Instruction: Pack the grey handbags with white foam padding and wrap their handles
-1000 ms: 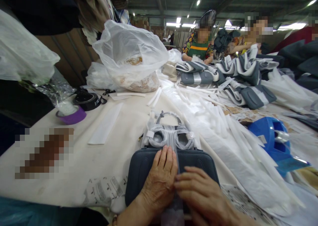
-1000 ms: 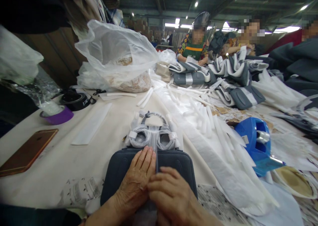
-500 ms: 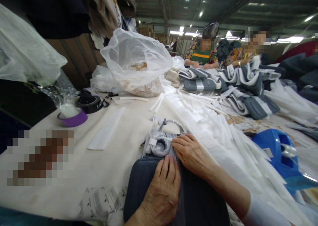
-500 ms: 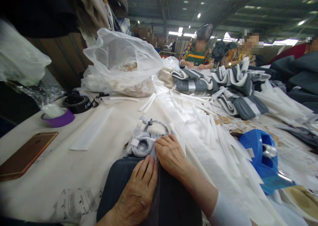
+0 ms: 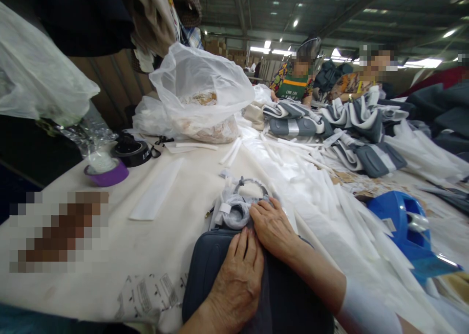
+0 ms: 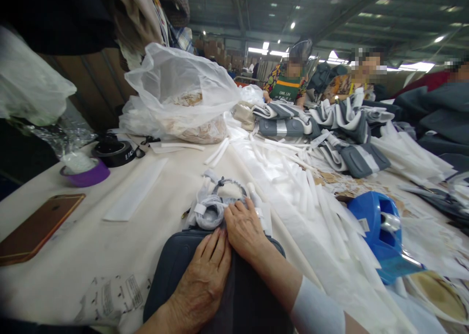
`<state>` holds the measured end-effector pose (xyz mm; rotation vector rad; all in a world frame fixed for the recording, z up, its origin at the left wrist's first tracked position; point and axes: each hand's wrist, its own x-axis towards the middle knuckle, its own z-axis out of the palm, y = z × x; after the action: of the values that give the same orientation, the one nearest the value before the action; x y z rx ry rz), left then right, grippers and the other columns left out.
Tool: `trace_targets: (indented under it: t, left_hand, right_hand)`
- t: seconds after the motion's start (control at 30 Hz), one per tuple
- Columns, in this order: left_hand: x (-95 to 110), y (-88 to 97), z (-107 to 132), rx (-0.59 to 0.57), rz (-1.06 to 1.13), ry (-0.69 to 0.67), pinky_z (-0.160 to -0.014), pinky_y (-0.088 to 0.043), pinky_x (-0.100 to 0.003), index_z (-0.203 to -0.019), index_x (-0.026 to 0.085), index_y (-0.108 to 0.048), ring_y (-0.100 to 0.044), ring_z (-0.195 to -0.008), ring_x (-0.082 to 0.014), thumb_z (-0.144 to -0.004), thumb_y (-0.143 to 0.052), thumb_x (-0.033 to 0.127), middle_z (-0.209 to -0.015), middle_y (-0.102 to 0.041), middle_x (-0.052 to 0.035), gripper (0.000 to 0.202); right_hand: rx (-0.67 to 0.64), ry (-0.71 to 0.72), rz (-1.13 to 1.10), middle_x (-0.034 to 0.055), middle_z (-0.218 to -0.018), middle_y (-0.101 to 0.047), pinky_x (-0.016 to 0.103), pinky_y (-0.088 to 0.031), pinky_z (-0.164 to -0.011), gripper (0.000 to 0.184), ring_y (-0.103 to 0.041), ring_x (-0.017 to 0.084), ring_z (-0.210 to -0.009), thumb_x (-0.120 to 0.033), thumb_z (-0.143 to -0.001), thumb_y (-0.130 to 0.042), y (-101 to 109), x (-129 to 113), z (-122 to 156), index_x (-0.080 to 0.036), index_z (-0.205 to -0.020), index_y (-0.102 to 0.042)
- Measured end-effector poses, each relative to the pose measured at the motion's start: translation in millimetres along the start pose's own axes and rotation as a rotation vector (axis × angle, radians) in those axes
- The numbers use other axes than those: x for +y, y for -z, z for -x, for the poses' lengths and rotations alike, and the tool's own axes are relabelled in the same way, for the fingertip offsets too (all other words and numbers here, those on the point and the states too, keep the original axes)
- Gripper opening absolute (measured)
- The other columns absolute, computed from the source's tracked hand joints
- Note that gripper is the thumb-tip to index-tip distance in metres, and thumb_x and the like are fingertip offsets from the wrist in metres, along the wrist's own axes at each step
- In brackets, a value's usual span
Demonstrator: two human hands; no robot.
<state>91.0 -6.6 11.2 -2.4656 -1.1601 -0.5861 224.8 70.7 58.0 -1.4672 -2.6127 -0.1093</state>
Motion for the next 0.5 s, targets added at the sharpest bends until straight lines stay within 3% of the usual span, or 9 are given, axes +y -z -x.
trace_targets:
  t: [0.13, 0.27, 0.3, 0.43, 0.5]
  left_hand:
    - [-5, 0.8, -2, 0.009, -0.015, 0.006, -0.106, -0.024, -0.042, -0.12, 0.002, -0.055, -0.049, -0.119, -0.0323, -0.081, -0.042, 0.02, -0.124, -0.058, -0.0195, 0.045]
    - [-6, 9.1, -1, -0.024, -0.075, -0.056, -0.104, -0.027, -0.042, -0.12, 0.004, -0.056, -0.051, -0.118, -0.0324, -0.085, -0.04, 0.032, -0.122, -0.06, -0.0171, 0.047]
    - [-6, 9.2, -1, -0.031, -0.094, -0.08, -0.103, -0.029, -0.041, -0.12, 0.006, -0.057, -0.051, -0.118, -0.032, -0.086, -0.038, 0.035, -0.122, -0.06, -0.0163, 0.048]
    - [-11, -5.7, -3, 0.148, -0.253, -0.119, -0.098, -0.036, -0.044, -0.115, 0.008, -0.063, -0.057, -0.112, -0.0328, -0.087, -0.031, 0.034, -0.118, -0.063, -0.0173, 0.05]
    - [-14, -11.5, -3, 0.168, -0.317, -0.132, -0.098, -0.037, -0.045, -0.115, 0.008, -0.064, -0.057, -0.112, -0.0326, -0.087, -0.029, 0.034, -0.119, -0.063, -0.0177, 0.051]
  right_hand:
    - [0.004, -0.038, 0.033, 0.0061, -0.086, -0.068, 0.043, -0.029, -0.101, 0.02, -0.057, 0.021, -0.092, -0.005, -0.085, -0.042, -2, -1, -9, -0.018, -0.086, -0.057]
    - [0.081, 0.016, 0.009, 0.0091, -0.076, -0.067, 0.052, -0.031, -0.094, 0.021, -0.057, 0.027, -0.087, -0.004, -0.079, -0.042, -3, 3, -8, -0.02, -0.079, -0.056]
    - [0.112, 0.043, -0.002, 0.0104, -0.075, -0.066, 0.053, -0.032, -0.09, 0.02, -0.057, 0.029, -0.085, -0.005, -0.077, -0.043, -7, 8, -6, -0.02, -0.077, -0.056]
    - [0.404, 0.297, 0.019, 0.0113, -0.073, -0.063, 0.051, -0.034, -0.074, 0.014, -0.056, 0.031, -0.072, -0.014, -0.067, -0.048, -46, 36, -10, -0.026, -0.064, -0.055]
    - [0.451, 0.3, -0.087, 0.0079, -0.065, -0.06, 0.047, -0.035, -0.067, 0.012, -0.054, 0.027, -0.06, -0.018, -0.064, -0.049, -60, 44, -16, -0.028, -0.057, -0.049]
